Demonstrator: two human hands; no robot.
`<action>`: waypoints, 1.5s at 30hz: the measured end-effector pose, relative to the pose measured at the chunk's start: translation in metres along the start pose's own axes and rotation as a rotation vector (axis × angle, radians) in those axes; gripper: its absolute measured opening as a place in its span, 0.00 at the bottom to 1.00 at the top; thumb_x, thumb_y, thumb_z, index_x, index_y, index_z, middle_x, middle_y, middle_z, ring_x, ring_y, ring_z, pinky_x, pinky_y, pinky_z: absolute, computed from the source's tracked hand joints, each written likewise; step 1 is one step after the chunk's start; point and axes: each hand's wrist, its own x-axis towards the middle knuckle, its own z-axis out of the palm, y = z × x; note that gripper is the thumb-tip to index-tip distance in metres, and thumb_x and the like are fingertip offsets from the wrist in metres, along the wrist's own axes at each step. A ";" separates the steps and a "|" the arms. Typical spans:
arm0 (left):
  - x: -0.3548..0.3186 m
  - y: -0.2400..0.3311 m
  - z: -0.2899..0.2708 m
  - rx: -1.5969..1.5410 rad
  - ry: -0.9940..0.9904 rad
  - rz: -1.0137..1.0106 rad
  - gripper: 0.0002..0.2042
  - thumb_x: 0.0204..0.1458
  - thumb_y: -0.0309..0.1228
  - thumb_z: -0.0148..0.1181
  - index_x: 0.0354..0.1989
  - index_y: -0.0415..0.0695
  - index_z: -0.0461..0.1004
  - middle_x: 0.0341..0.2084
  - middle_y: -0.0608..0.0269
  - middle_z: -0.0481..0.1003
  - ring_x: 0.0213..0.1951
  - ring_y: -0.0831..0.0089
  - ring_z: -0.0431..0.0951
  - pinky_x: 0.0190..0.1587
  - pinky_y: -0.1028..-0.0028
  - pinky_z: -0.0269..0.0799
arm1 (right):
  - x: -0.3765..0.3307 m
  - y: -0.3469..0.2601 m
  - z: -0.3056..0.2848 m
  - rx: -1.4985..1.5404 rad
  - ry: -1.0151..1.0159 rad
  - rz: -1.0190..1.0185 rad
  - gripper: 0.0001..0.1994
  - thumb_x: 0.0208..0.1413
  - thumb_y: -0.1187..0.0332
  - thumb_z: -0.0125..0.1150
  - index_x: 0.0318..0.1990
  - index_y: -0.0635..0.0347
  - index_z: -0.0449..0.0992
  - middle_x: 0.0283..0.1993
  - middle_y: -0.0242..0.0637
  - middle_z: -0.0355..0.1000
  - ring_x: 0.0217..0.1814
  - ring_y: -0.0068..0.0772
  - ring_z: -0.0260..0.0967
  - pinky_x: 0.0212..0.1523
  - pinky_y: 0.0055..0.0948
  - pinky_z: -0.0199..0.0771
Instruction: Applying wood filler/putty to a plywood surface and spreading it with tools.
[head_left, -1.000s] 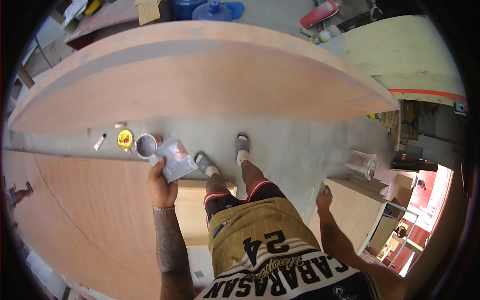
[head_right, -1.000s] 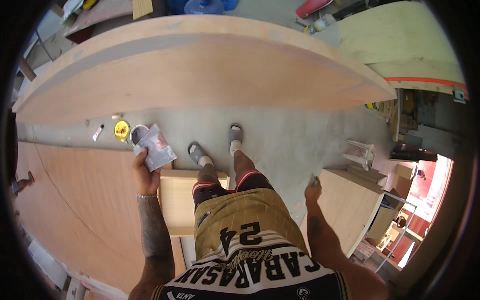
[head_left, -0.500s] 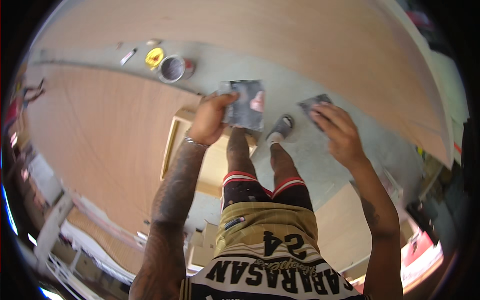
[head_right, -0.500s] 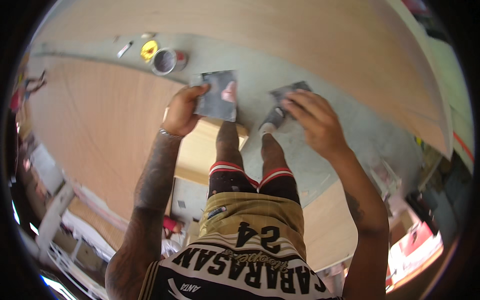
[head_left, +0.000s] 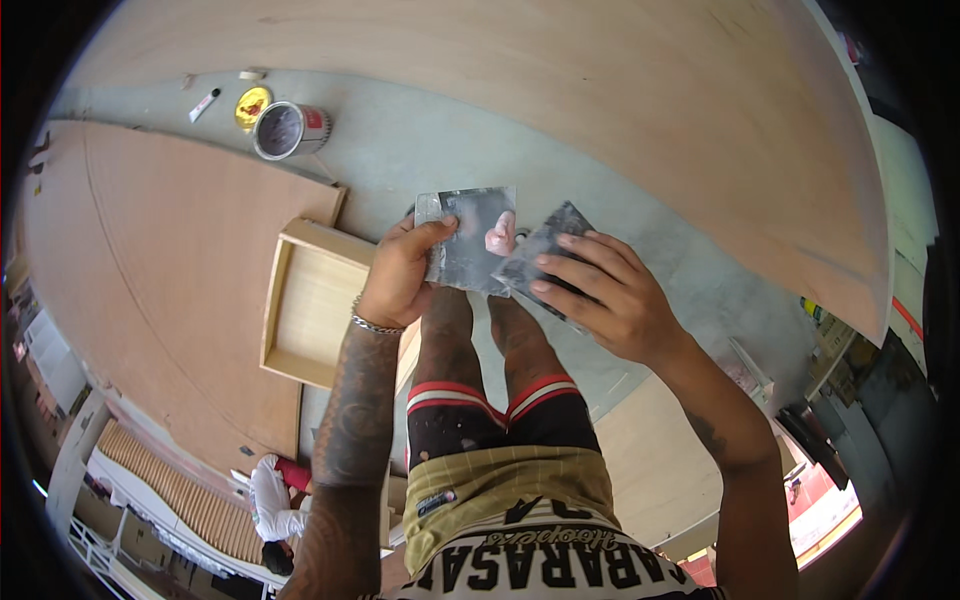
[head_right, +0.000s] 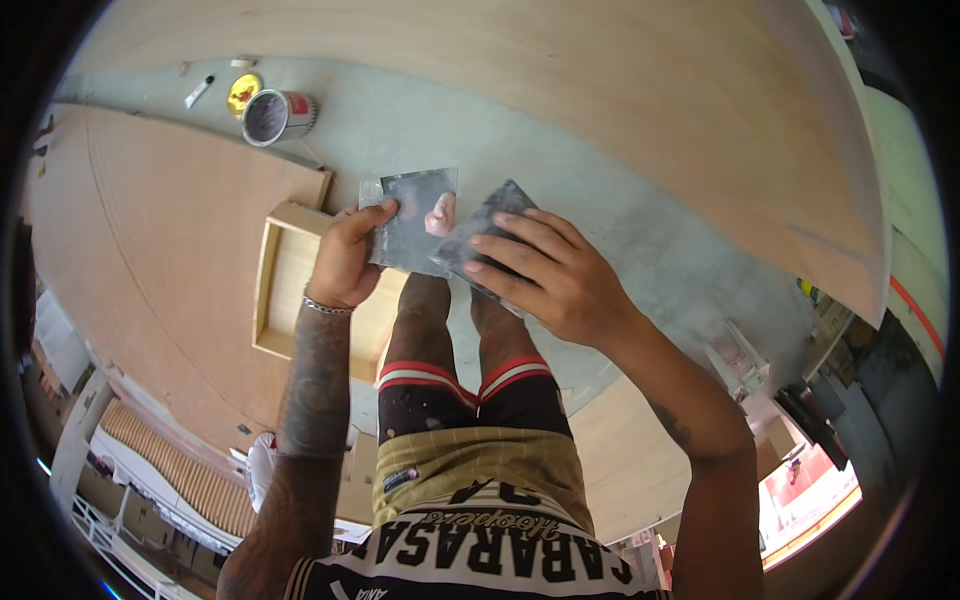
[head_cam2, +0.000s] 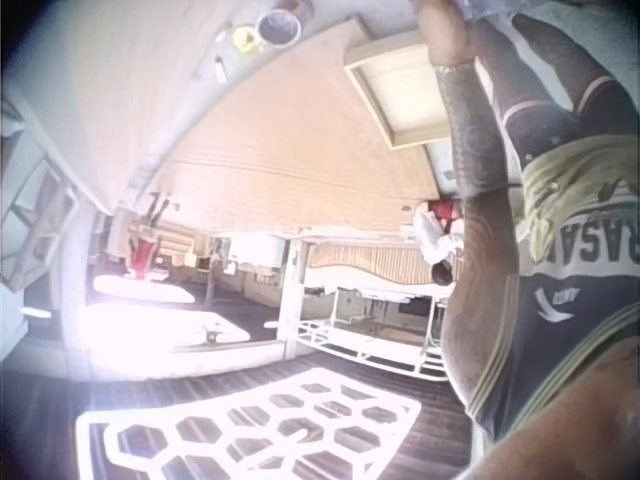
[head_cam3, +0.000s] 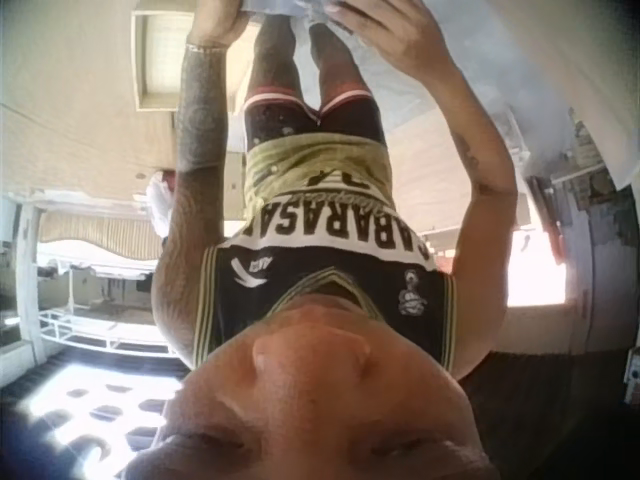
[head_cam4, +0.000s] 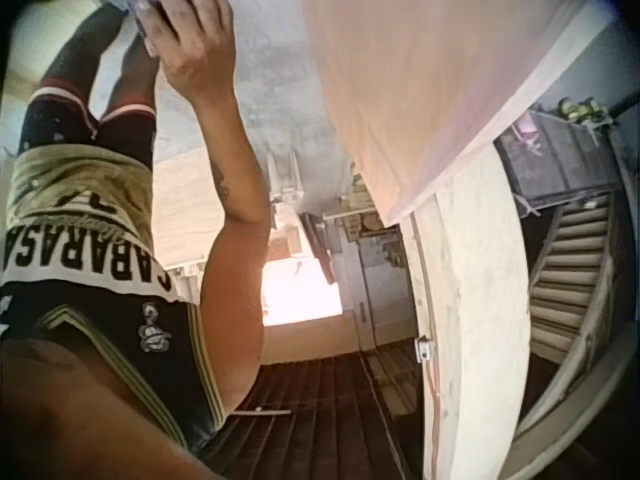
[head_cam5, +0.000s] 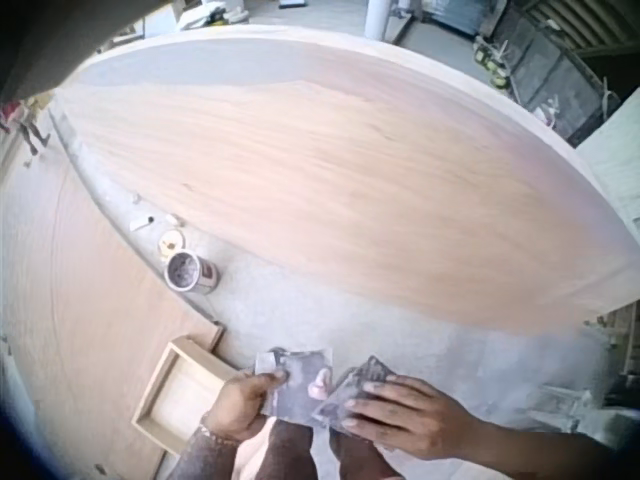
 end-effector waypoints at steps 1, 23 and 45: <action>0.007 0.003 0.002 0.068 -0.030 -0.011 0.10 0.56 0.28 0.53 0.43 0.36 0.73 0.34 0.60 0.77 0.39 0.72 0.78 0.43 0.71 0.74 | 0.004 0.006 0.002 -0.010 -0.023 -0.023 0.15 0.48 0.71 0.57 0.45 0.52 0.78 0.52 0.32 0.72 0.58 0.40 0.67 0.60 0.42 0.66; 0.101 -0.085 -0.162 -0.113 0.214 -0.292 0.17 0.56 0.29 0.50 0.53 0.36 0.66 0.46 0.57 0.73 0.48 0.66 0.75 0.52 0.67 0.70 | 0.054 0.236 0.225 -0.732 0.806 0.647 0.29 0.41 0.83 0.55 0.56 0.55 0.72 0.59 0.41 0.63 0.61 0.50 0.57 0.60 0.50 0.56; 0.121 -0.041 -0.155 -0.099 0.230 -0.222 0.15 0.57 0.29 0.52 0.52 0.39 0.68 0.45 0.60 0.75 0.47 0.68 0.76 0.50 0.66 0.73 | 0.052 0.233 0.213 -0.689 0.654 0.706 0.32 0.39 0.85 0.57 0.55 0.47 0.73 0.59 0.32 0.64 0.61 0.44 0.57 0.63 0.47 0.54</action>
